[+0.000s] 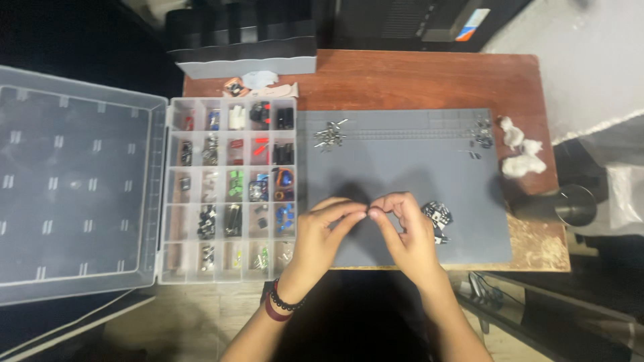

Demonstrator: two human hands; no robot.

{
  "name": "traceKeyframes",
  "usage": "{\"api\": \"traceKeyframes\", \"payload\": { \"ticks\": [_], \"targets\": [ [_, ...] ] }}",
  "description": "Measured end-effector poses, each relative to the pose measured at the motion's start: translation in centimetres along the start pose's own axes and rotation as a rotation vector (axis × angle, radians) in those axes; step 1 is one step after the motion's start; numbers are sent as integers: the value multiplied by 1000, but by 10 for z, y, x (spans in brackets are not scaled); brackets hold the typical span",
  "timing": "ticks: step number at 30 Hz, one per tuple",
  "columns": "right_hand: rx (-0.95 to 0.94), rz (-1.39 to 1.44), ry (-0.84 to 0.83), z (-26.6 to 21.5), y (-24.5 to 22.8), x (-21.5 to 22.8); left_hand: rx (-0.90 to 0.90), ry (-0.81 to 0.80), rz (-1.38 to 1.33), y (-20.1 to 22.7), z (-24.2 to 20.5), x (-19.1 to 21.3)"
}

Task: The person picks small metallic components from a compartmentalized organizer and a gray mat, then connects them by hand. They repeatedly place assembled pieces back onto the mat while continuing to select and join additional parts.

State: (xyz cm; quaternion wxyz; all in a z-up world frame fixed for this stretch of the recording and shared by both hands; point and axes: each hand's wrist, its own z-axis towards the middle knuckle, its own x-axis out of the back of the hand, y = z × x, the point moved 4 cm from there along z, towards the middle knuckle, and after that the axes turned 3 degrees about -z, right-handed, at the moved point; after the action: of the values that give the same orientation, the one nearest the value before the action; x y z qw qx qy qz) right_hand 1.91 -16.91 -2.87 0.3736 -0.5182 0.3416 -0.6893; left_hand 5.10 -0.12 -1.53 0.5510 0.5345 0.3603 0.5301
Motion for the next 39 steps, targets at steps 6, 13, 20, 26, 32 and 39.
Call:
{"api": "traceKeyframes", "payload": {
  "ticks": [6, 13, 20, 26, 32, 39],
  "targets": [
    [15, 6, -90, 4, -8, -12, -19, 30, 33, -5, -9, 8],
    [-15, 85, -177, 6, -13, -20, -98, 56, 106, 0, -15, 17],
    [-92, 85, -303, 5, -11, -25, -25, -99, 68, 2, -17, 23],
    [-93, 124, -230, 0, -6, -29, 94, -76, 24, -7, -19, 22],
    [-2, 15, -143, 1, -13, -24, 169, -94, -47, 0, -16, 26],
    [55, -65, -58, -2, -17, -24, 192, -106, 30, -5, -19, 10]
  ]
}}
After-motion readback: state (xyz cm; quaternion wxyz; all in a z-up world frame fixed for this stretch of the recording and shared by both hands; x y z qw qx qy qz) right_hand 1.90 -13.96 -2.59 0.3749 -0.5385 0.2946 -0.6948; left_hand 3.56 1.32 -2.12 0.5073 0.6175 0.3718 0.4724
